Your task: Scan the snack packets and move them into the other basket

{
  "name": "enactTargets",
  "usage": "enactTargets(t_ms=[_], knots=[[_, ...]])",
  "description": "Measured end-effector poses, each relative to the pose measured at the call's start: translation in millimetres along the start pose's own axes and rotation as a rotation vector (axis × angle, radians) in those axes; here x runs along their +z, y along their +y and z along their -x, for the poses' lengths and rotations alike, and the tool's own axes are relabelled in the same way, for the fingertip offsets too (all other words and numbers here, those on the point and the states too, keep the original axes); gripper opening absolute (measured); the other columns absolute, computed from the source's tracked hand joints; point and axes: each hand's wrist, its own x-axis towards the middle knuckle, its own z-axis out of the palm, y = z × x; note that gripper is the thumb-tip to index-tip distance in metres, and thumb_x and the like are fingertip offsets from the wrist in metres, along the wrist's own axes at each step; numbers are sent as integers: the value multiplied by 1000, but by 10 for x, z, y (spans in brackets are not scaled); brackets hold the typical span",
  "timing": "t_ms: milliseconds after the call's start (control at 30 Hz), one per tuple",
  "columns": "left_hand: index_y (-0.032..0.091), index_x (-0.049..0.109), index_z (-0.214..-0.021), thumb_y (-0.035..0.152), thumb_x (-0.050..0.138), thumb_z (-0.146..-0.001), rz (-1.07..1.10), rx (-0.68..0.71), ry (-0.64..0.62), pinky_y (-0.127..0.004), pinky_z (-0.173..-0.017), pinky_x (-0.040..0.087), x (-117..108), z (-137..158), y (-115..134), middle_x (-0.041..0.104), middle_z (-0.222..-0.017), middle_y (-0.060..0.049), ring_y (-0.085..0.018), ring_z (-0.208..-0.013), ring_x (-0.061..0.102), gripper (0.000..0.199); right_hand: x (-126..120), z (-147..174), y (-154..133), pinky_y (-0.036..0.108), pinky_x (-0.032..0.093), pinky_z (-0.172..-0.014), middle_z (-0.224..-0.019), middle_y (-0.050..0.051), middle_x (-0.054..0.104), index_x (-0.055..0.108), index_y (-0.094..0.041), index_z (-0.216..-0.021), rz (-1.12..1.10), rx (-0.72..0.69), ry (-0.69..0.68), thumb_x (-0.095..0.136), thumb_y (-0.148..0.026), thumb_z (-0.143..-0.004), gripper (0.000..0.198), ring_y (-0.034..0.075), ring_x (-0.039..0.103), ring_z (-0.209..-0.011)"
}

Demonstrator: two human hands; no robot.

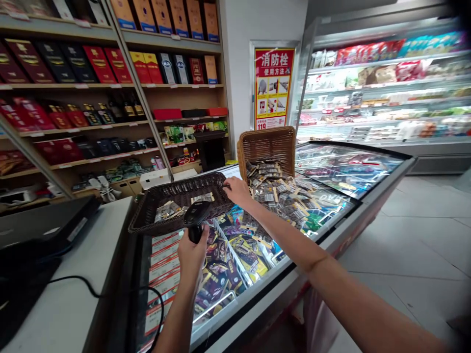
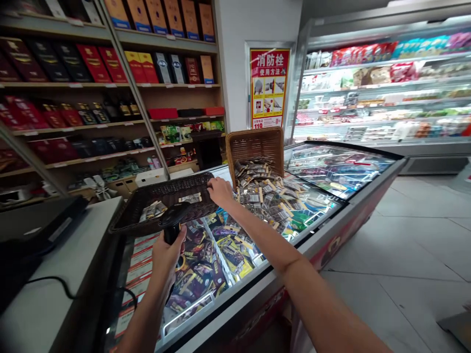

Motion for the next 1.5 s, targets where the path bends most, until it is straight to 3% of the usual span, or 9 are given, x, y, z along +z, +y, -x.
enactTargets(t_ms=[100,233,400,567,700,867,1033,1167,1500], knots=[[20,64,-87,65,73,-71,37,-28,104,-25,-48,39,-83,-61,1,57,-59,3,-14,-49,52,48,406,-403,-353,41,48,-95,-116,12,71,72,-21,-104,12,-66,-260,68,-22,-88,17,30,65,-111],[20,62,-88,65,72,-72,107,-83,160,-25,-48,41,-181,-119,38,55,-58,4,-14,-47,51,48,916,-775,-573,40,54,-92,-117,15,73,73,-19,-103,87,33,-565,93,-26,-60,48,33,68,-112],[19,61,-87,64,73,-69,156,-119,159,-25,-47,40,-187,-115,76,54,-58,4,-13,-46,50,50,1147,-873,-506,39,55,-94,-107,18,75,75,-14,-85,79,107,-510,101,-31,-35,59,34,68,-113],[19,61,-85,62,76,-66,154,-97,158,-25,-47,39,-126,-81,119,55,-58,5,-12,-46,49,49,762,-727,-388,40,54,-89,-89,6,76,72,-20,-72,-223,93,-330,91,-4,-42,39,31,71,-99],[19,60,-86,59,78,-64,196,-89,130,-23,-45,37,-91,-60,165,54,-57,6,-10,-45,46,49,182,-337,-287,35,50,-96,-101,3,75,73,-21,-92,-656,59,-66,87,-17,-57,38,23,68,-104],[19,59,-84,63,81,-61,184,-74,56,-23,-44,36,-33,-27,177,54,-56,6,-11,-46,47,54,-324,365,37,29,52,-76,-102,4,74,67,-21,-102,-1183,370,24,92,-33,-53,56,19,69,-92],[19,58,-80,64,84,-61,158,-75,-81,-23,-45,37,32,29,128,55,-56,5,-10,-47,46,55,-324,623,395,27,50,-66,-98,3,74,62,-23,-97,-1346,616,109,94,-32,-50,58,18,69,-85],[20,56,-77,64,86,-59,131,-72,-182,-23,-45,36,80,64,98,53,-56,6,-10,-47,44,56,-235,585,516,29,51,-61,-107,5,72,61,-25,-102,-1312,678,138,90,-38,-62,51,20,67,-86],[20,59,-81,65,84,-60,8,-65,-312,-24,-47,35,162,146,90,52,-54,6,-12,-47,45,56,-308,596,537,35,55,-62,-84,6,60,63,-23,-106,-1301,791,123,78,-48,-81,39,19,56,-68]])
